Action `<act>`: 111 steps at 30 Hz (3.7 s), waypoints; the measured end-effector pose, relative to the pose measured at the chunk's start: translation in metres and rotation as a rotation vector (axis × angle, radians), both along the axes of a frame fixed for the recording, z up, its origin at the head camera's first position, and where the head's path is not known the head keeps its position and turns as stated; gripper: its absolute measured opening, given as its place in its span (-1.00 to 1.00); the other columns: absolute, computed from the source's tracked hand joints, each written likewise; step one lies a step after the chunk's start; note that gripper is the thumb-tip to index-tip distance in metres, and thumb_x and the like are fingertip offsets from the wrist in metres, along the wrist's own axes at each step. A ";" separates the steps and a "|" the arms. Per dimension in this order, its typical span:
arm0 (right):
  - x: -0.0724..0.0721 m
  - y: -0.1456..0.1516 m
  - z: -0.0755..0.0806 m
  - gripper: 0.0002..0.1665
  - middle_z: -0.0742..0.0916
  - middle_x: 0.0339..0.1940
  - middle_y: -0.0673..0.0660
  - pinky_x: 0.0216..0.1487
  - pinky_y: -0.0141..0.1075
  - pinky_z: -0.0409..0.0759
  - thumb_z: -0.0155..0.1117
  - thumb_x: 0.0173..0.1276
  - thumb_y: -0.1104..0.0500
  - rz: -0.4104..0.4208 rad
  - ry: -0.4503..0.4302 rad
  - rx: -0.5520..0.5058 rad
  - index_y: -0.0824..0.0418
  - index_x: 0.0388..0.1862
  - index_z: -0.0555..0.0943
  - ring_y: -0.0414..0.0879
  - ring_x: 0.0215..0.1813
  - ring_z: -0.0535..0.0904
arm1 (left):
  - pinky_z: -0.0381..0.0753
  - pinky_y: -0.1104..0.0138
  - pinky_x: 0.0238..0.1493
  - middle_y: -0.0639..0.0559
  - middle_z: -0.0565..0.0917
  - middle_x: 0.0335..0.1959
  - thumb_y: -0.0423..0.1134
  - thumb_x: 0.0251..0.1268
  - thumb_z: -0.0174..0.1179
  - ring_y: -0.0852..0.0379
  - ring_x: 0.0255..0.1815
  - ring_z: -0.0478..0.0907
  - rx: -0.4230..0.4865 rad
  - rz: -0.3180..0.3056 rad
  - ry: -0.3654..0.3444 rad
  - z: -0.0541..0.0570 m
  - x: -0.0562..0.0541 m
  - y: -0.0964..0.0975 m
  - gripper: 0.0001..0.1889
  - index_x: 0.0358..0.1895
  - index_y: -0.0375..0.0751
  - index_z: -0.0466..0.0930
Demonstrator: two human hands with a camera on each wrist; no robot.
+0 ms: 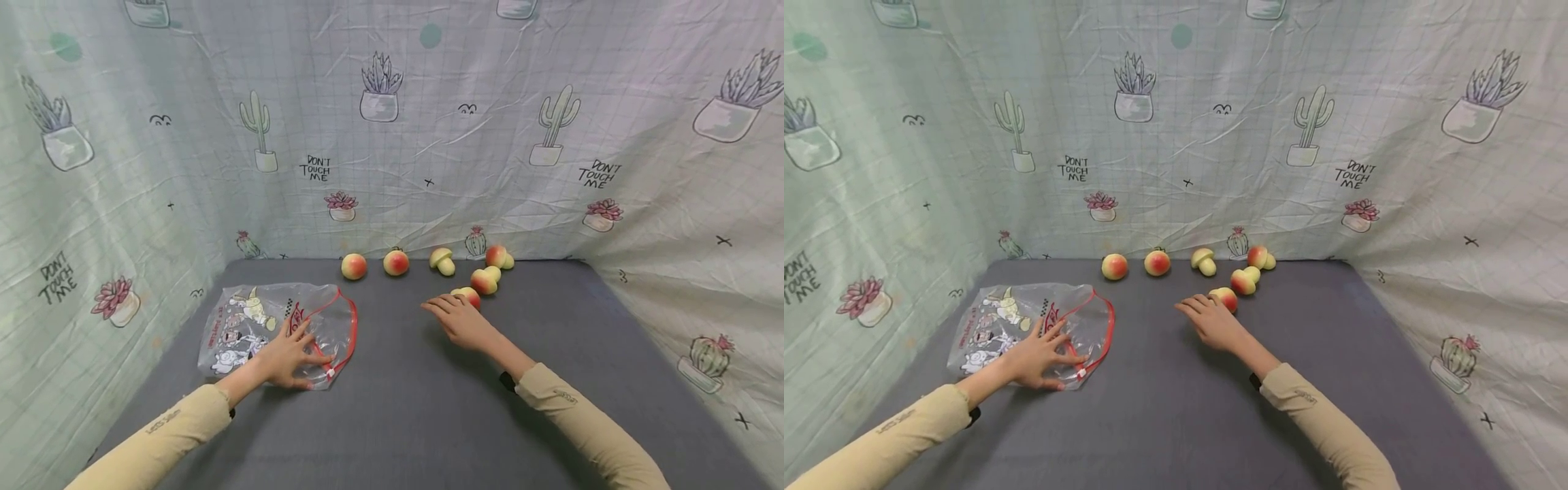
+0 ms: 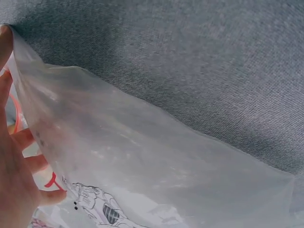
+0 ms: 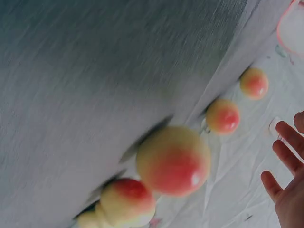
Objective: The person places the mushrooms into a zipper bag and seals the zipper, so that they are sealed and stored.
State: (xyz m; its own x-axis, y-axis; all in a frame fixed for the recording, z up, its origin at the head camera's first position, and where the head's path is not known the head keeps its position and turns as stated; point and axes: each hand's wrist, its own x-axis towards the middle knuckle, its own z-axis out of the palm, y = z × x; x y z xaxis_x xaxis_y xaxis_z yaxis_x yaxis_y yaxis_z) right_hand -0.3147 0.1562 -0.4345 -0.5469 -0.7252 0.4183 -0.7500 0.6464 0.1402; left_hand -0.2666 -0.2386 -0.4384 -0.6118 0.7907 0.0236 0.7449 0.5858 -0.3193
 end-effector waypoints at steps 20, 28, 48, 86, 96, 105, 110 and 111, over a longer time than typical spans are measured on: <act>-0.017 0.044 0.007 -0.57 0.58 0.01 0.15 0.13 0.05 0.30 0.11 0.22 0.27 -0.125 0.044 -0.024 0.24 0.11 0.45 0.08 0.10 0.41 | 0.07 -0.37 0.02 -0.11 0.46 0.13 0.37 -0.03 0.00 -0.42 0.27 0.13 -0.014 -0.017 -0.005 -0.006 -0.003 -0.004 -0.38 0.19 0.37 0.33; -0.027 0.053 0.005 -0.57 0.53 0.10 0.16 0.06 0.06 0.28 0.04 0.26 0.22 -0.201 -0.027 -0.004 0.22 0.13 0.43 0.13 0.17 0.35 | 0.11 -0.28 0.09 -0.11 0.46 0.14 0.33 0.02 -0.01 -0.21 0.25 0.28 -0.037 -0.031 -0.039 -0.004 -0.004 -0.004 -0.39 0.22 0.30 0.31; -0.046 0.063 -0.007 -0.04 0.47 0.14 0.18 0.04 0.10 0.23 0.44 -0.14 -0.10 -0.252 -0.144 0.062 0.17 0.24 0.29 0.16 0.22 0.24 | 0.27 0.06 0.21 -0.12 0.45 0.15 0.21 0.09 0.03 -0.17 0.23 0.31 -0.010 -0.121 -0.035 -0.009 -0.003 -0.004 -0.38 0.24 0.10 0.32; -0.046 0.055 -0.013 -0.16 0.55 -0.01 0.15 0.01 0.07 0.28 0.46 -0.29 0.16 -0.133 -0.003 0.028 0.24 0.10 0.42 0.14 0.09 0.36 | 0.32 0.08 0.17 -0.01 0.43 0.20 0.19 0.08 0.05 -0.15 0.19 0.36 0.015 -0.143 -0.031 -0.009 -0.002 -0.004 -0.38 0.24 0.06 0.33; -0.043 0.050 -0.011 -0.12 0.54 0.00 0.18 0.13 0.09 0.21 0.40 -0.31 0.14 -0.070 0.036 0.011 0.29 0.13 0.37 0.10 0.09 0.36 | 0.32 0.07 0.16 -0.01 0.45 0.18 0.20 0.06 0.05 -0.14 0.16 0.38 0.018 -0.156 -0.014 -0.008 -0.002 -0.004 -0.37 0.23 0.05 0.35; -0.038 0.044 -0.009 -0.20 0.54 -0.04 0.16 0.04 0.07 0.25 0.39 -0.28 0.08 -0.074 0.038 0.017 0.25 0.05 0.39 0.08 0.06 0.36 | 0.32 0.07 0.17 -0.01 0.44 0.19 0.21 0.07 0.05 -0.15 0.17 0.38 0.026 -0.148 -0.020 -0.008 -0.002 -0.004 -0.37 0.23 0.05 0.34; -0.033 0.040 -0.009 -0.21 0.52 -0.02 0.18 0.02 0.06 0.27 0.37 -0.20 0.05 -0.075 -0.019 0.000 0.26 0.09 0.39 0.10 0.04 0.36 | 0.31 0.07 0.18 -0.01 0.43 0.20 0.22 0.09 0.02 -0.16 0.18 0.37 0.013 -0.135 -0.023 -0.009 -0.003 -0.004 -0.37 0.24 0.06 0.32; -0.032 0.039 -0.009 -0.22 0.52 -0.01 0.18 0.01 0.06 0.27 0.37 -0.19 0.05 -0.074 -0.029 -0.005 0.25 0.09 0.39 0.10 0.03 0.37 | 0.31 0.07 0.18 -0.01 0.43 0.21 0.22 0.09 0.01 -0.16 0.18 0.37 0.010 -0.133 -0.022 -0.009 -0.003 -0.004 -0.37 0.24 0.06 0.32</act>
State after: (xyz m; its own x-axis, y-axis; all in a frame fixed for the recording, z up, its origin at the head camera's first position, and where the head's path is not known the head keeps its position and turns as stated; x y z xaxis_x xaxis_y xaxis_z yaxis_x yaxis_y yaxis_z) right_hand -0.3465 0.1953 -0.4432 -0.6109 -0.6801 0.4053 -0.7037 0.7010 0.1156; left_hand -0.2692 -0.2426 -0.4475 -0.5019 0.8647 0.0198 0.8230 0.4846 -0.2963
